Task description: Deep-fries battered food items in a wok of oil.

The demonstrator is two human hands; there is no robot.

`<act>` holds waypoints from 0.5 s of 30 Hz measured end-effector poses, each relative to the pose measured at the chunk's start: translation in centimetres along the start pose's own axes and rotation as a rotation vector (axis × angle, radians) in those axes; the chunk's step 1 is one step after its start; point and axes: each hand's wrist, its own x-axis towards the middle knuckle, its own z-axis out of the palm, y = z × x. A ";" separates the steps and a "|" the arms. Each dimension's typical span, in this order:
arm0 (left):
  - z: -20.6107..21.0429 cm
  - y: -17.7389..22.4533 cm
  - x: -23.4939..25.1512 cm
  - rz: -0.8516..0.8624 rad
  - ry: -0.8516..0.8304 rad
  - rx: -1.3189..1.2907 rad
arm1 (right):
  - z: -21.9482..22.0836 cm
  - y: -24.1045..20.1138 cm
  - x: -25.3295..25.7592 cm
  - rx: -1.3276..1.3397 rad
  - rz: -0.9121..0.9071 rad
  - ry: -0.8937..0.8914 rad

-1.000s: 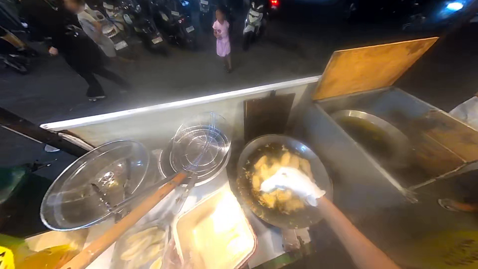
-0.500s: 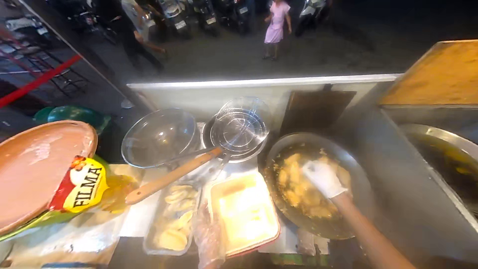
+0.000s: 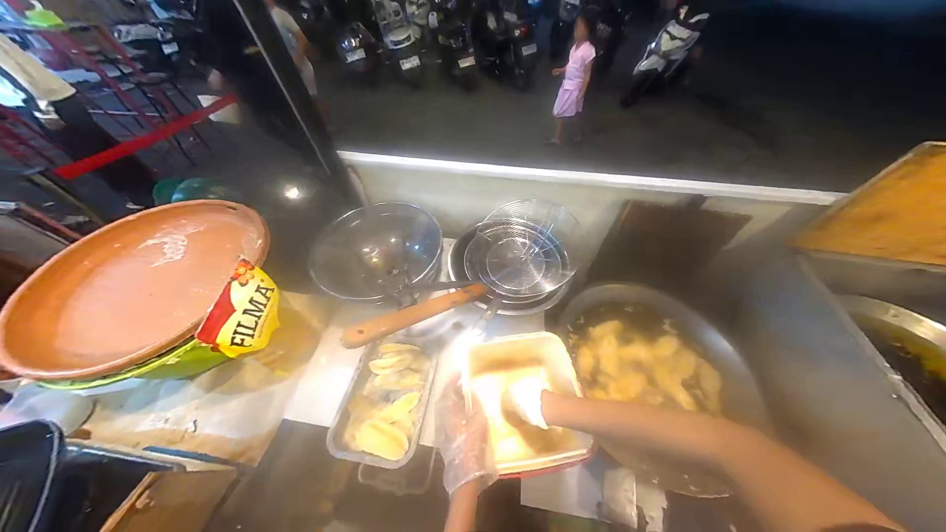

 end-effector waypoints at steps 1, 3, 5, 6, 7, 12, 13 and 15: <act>0.1 -0.2 0.1 0.002 -0.003 -0.012 | -0.2 0.3 -0.1 -0.017 -0.001 0.005; 0.2 -0.4 0.2 -0.002 -0.005 -0.023 | -1.9 0.7 -0.9 -0.052 -0.005 -0.001; 0.2 -0.4 0.3 -0.001 -0.015 -0.024 | -3.2 1.5 -1.1 -0.075 -0.019 0.008; 0.2 -0.4 0.3 0.003 -0.015 -0.023 | -3.6 1.8 -1.1 -0.075 -0.029 0.022; 0.1 -0.3 0.3 0.004 -0.018 -0.021 | -4.0 2.0 -1.4 -0.072 -0.042 0.039; 0.4 -0.5 0.5 0.015 -0.009 -0.006 | -7.2 0.1 -5.8 -0.073 -0.032 0.143; 0.3 -0.5 0.5 0.014 -0.012 -0.006 | -8.1 -0.8 -7.4 -0.063 -0.028 0.166; 0.3 -0.4 0.5 0.009 -0.010 -0.009 | -8.9 -1.3 -8.7 -0.038 -0.052 0.268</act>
